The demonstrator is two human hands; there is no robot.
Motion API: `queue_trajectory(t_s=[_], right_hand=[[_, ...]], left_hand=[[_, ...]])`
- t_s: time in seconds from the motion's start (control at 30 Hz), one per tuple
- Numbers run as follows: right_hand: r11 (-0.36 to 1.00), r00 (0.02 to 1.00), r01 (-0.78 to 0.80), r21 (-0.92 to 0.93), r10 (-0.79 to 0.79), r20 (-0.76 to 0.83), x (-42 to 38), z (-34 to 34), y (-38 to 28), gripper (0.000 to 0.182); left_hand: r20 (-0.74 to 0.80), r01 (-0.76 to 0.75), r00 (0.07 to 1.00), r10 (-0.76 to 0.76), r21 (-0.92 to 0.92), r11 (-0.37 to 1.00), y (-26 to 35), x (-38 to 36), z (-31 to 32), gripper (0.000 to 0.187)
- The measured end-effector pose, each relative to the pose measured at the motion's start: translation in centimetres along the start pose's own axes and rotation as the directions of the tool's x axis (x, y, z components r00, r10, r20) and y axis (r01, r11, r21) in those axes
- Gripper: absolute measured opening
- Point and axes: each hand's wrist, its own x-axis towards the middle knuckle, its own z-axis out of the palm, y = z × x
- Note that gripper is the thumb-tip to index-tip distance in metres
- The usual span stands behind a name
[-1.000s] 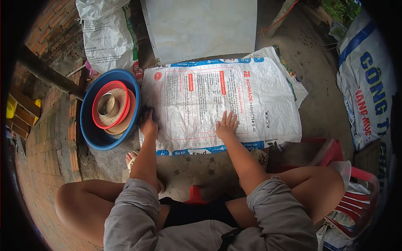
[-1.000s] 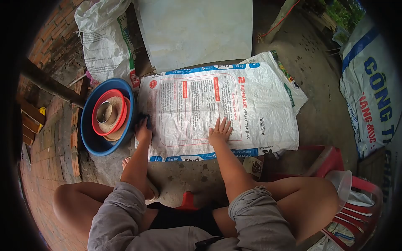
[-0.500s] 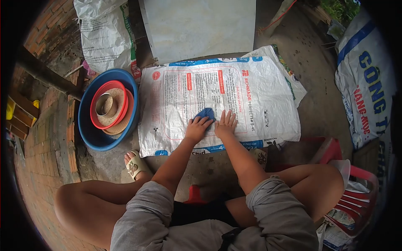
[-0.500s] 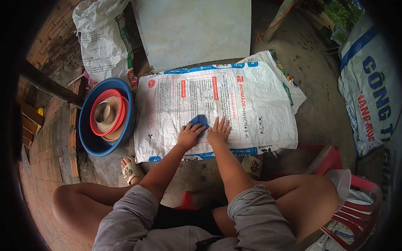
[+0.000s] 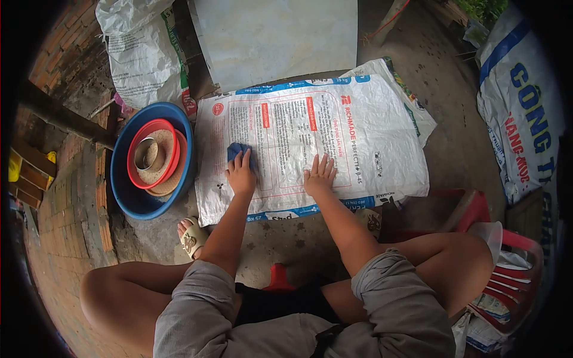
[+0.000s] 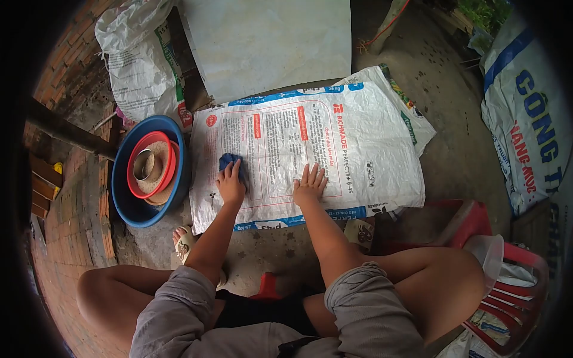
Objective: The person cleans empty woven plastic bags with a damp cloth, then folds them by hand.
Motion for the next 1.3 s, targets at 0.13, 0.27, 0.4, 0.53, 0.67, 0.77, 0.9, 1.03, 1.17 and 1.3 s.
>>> queue_trajectory(t_s=[0.13,0.27,0.4,0.53,0.67,0.77,0.9,1.03,1.17,1.3], right_hand=[[1.000,1.000,-0.010,-0.015,0.010,-0.005,0.1,0.0,-0.1,0.072],[0.995,1.000,-0.027,-0.098,0.027,0.001,0.1,0.2,-0.1,0.072],[1.000,1.000,-0.005,-0.017,0.005,0.007,-0.1,-0.3,-0.1,0.071],[1.000,1.000,0.007,0.018,-0.007,0.002,0.1,0.0,0.1,0.072],[0.996,0.998,-0.053,-0.069,0.056,0.040,0.3,-1.7,-1.8,0.077],[0.965,0.993,-0.118,0.236,0.114,0.033,1.7,-3.5,-4.3,0.081],[-0.246,0.989,0.050,0.968,-0.122,-0.082,2.0,-5.5,-7.7,0.083],[-0.406,0.966,-0.151,0.901,-0.255,0.047,3.9,-8.5,-4.8,0.055],[-0.102,0.952,0.275,0.956,0.170,-0.256,5.4,-9.2,-4.4,0.035],[0.621,0.687,0.553,0.555,0.036,-0.725,3.2,-7.5,-5.3,0.045]], left_hand=[[0.150,-0.548,0.805,0.574,-0.183,0.816,7.5,-3.7,0.6,0.062],[0.202,-0.598,0.752,0.627,-0.189,0.779,6.9,-4.5,1.2,0.056],[0.204,-0.420,0.880,0.428,-0.084,0.903,1.2,-1.5,-0.4,0.056],[0.184,0.246,0.954,-0.238,-0.023,0.969,-3.7,1.0,-1.8,0.058],[0.055,0.476,0.873,-0.484,-0.309,0.823,-6.5,3.0,1.9,0.057],[0.156,0.374,0.829,-0.538,-0.869,0.323,-2.0,4.4,1.2,0.049],[0.601,0.609,0.786,0.142,-0.793,-0.014,9.5,4.2,-3.9,0.057],[0.515,0.492,0.784,0.347,-0.856,0.158,12.9,5.7,-5.5,0.068],[0.101,-0.083,0.975,0.197,-0.661,0.746,10.2,8.3,-3.0,0.061],[0.288,0.187,0.953,-0.098,-0.301,0.935,5.6,6.3,0.0,0.056]])
